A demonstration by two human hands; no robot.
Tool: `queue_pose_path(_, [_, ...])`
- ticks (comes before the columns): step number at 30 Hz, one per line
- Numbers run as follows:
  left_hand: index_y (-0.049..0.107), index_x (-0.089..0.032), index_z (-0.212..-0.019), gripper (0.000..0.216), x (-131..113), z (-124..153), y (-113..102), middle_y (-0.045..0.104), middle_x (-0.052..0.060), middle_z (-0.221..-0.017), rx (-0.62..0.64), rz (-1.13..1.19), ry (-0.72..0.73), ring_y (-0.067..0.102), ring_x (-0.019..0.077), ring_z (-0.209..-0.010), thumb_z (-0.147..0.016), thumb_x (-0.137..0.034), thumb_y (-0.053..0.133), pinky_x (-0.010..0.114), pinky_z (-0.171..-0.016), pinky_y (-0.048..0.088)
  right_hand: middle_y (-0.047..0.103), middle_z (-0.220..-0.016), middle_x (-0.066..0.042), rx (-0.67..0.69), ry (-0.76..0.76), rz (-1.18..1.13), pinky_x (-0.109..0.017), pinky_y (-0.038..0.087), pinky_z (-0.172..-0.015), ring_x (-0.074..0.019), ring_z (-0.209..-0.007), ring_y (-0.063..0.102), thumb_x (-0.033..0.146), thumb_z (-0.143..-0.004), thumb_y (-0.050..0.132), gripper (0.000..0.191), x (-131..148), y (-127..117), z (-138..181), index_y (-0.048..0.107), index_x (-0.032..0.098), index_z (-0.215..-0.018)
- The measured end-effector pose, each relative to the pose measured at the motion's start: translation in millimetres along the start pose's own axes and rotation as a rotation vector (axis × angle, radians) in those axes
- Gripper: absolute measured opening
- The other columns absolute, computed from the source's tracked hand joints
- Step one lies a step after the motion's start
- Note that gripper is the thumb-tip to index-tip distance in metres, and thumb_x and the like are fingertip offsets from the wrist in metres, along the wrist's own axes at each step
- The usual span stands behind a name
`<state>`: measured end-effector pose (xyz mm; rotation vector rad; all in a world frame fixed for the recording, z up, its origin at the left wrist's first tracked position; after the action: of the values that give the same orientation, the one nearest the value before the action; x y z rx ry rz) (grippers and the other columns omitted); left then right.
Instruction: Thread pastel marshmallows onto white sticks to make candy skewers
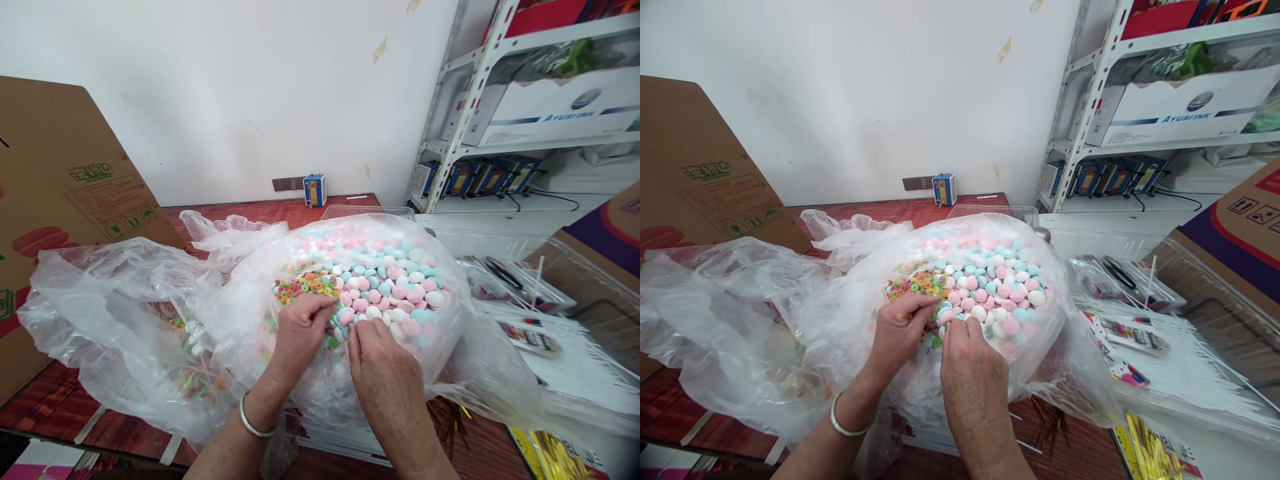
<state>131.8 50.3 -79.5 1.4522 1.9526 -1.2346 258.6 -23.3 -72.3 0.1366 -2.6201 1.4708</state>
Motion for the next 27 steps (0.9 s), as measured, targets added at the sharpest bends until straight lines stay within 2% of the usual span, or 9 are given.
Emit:
queue_pose_path(2, [0.076,-0.022,-0.105,0.02,0,4,1,0.077,0.002,-0.089,0.007,-0.088,0.098,0.069,0.0162,-0.081,-0.091,-0.017,0.062,0.028,-0.076,0.054,0.061,-0.075,0.0,0.003,0.049,-0.019,-0.026,0.029,-0.048,-0.0151,-0.059,0.058,0.014,-0.088,0.064,0.015,-1,3,-2,0.059,0.02,-0.075])
queue_pose_path(5, [0.071,-0.021,-0.115,0.026,4,0,-4,0.075,0.006,-0.093,-0.08,-0.31,0.167,0.066,0.0194,-0.086,-0.096,-0.017,0.054,0.034,-0.08,0.052,0.062,-0.078,-0.002,-0.008,0.136,-0.069,-0.026,0.032,-0.051,-0.0161,-0.065,0.061,0.017,-0.092,0.059,0.015,-6,5,-4,0.061,0.02,-0.078])
queue_pose_path(7, [0.074,-0.021,-0.108,0.023,6,-7,-8,0.074,0.007,-0.099,-0.084,-0.483,0.194,0.063,0.0238,-0.095,-0.094,-0.016,0.056,0.04,-0.086,0.05,0.062,-0.079,-0.002,-0.001,0.161,-0.066,-0.026,0.032,-0.051,-0.0167,-0.066,0.061,0.018,-0.093,0.058,0.014,-8,6,-5,0.062,0.02,-0.08])
queue_pose_path(11, [0.076,-0.023,-0.092,0.011,8,-18,-9,0.073,0.006,-0.104,0.021,-0.686,0.221,0.057,0.0281,-0.1,-0.087,-0.018,0.067,0.045,-0.088,0.046,0.064,-0.081,-0.002,0.06,0.151,-0.015,-0.027,0.029,-0.05,-0.0158,-0.064,0.06,0.02,-0.094,0.057,0.015,-9,3,-3,0.063,0.02,-0.08])
queue_pose_path(15, [0.074,-0.026,-0.085,0.012,8,-16,-7,0.073,0.004,-0.102,0.036,-0.707,0.263,0.055,0.0266,-0.102,-0.09,-0.02,0.064,0.044,-0.09,0.043,0.065,-0.084,-0.002,0.128,0.122,0.01,-0.027,0.026,-0.048,-0.0156,-0.063,0.061,0.021,-0.094,0.057,0.016,-4,1,-2,0.063,0.02,-0.079])
queue_pose_path(22, [0.072,-0.021,-0.1,0.018,13,-11,-5,0.072,0.006,-0.105,0.064,-0.692,0.212,0.058,0.0263,-0.101,-0.091,-0.014,0.059,0.043,-0.09,0.043,0.064,-0.085,-0.002,0.186,0.072,0.07,-0.026,0.024,-0.047,-0.0148,-0.06,0.062,0.02,-0.094,0.057,0.014,2,4,-2,0.063,0.021,-0.081])
queue_pose_path(27, [0.073,-0.018,-0.094,0.022,16,-9,-4,0.071,0.008,-0.104,0.066,-0.61,0.206,0.059,0.0254,-0.103,-0.093,-0.01,0.052,0.043,-0.092,0.045,0.065,-0.089,-0.005,0.249,0.032,0.112,-0.027,0.022,-0.045,-0.0169,-0.061,0.066,0.012,-0.09,0.058,0.013,9,-2,-12,0.065,0.02,-0.084])
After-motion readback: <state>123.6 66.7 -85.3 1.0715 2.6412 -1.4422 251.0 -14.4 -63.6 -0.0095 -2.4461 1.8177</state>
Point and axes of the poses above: each hand's wrist, its own z-axis away from the middle knuckle, its own y-axis out of the palm, x = y × z, the point moved 1 cm from there along -z, towards the middle knuckle
